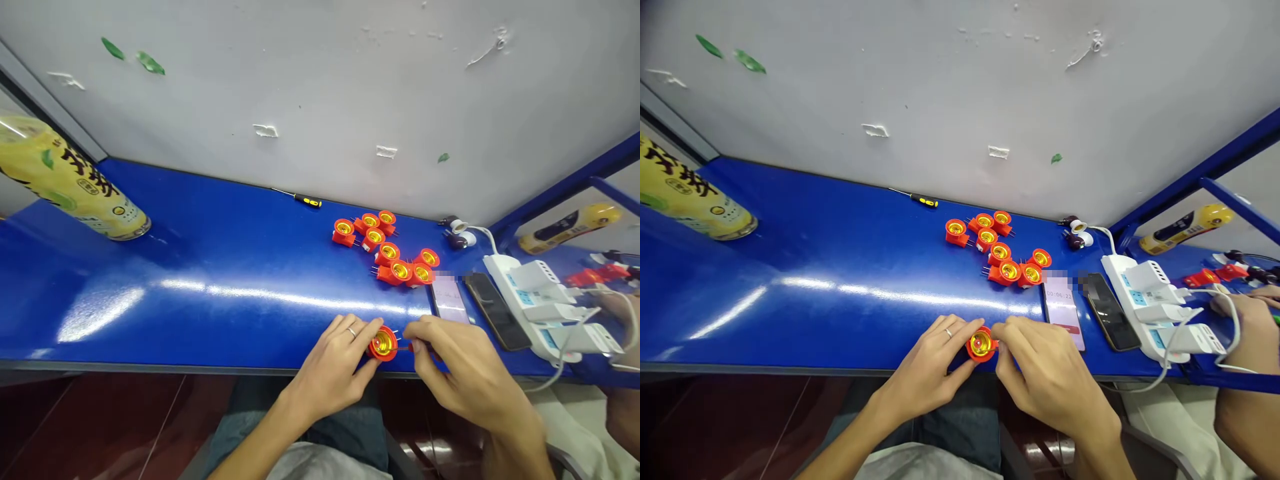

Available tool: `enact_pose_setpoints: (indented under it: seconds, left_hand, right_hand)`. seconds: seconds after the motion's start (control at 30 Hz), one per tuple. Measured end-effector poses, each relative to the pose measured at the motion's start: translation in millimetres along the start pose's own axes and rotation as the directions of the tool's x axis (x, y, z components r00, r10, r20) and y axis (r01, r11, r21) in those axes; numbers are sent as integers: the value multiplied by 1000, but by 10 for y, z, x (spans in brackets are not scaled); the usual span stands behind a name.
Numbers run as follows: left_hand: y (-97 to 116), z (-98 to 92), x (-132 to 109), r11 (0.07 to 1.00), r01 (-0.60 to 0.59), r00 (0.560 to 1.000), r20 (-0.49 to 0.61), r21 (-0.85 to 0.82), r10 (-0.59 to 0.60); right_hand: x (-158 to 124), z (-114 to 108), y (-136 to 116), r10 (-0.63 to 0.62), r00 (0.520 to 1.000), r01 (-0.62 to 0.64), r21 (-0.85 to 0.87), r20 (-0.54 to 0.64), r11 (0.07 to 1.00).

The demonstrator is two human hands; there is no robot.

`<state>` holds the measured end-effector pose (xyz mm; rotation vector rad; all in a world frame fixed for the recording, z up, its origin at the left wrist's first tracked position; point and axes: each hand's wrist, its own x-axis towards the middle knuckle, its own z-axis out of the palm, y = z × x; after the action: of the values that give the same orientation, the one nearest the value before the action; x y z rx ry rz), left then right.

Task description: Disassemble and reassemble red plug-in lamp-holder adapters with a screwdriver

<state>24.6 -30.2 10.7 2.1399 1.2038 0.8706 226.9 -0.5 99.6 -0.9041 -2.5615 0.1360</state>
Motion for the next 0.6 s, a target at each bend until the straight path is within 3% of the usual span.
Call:
enact_pose_setpoints:
  seconds: [0.6]
  left_hand:
    - [-4,-7,-2,1000,12,1000,24,-17,-11]
  right_hand:
    - [34,14,-16,-10,1000,10,-5,-6,1000]
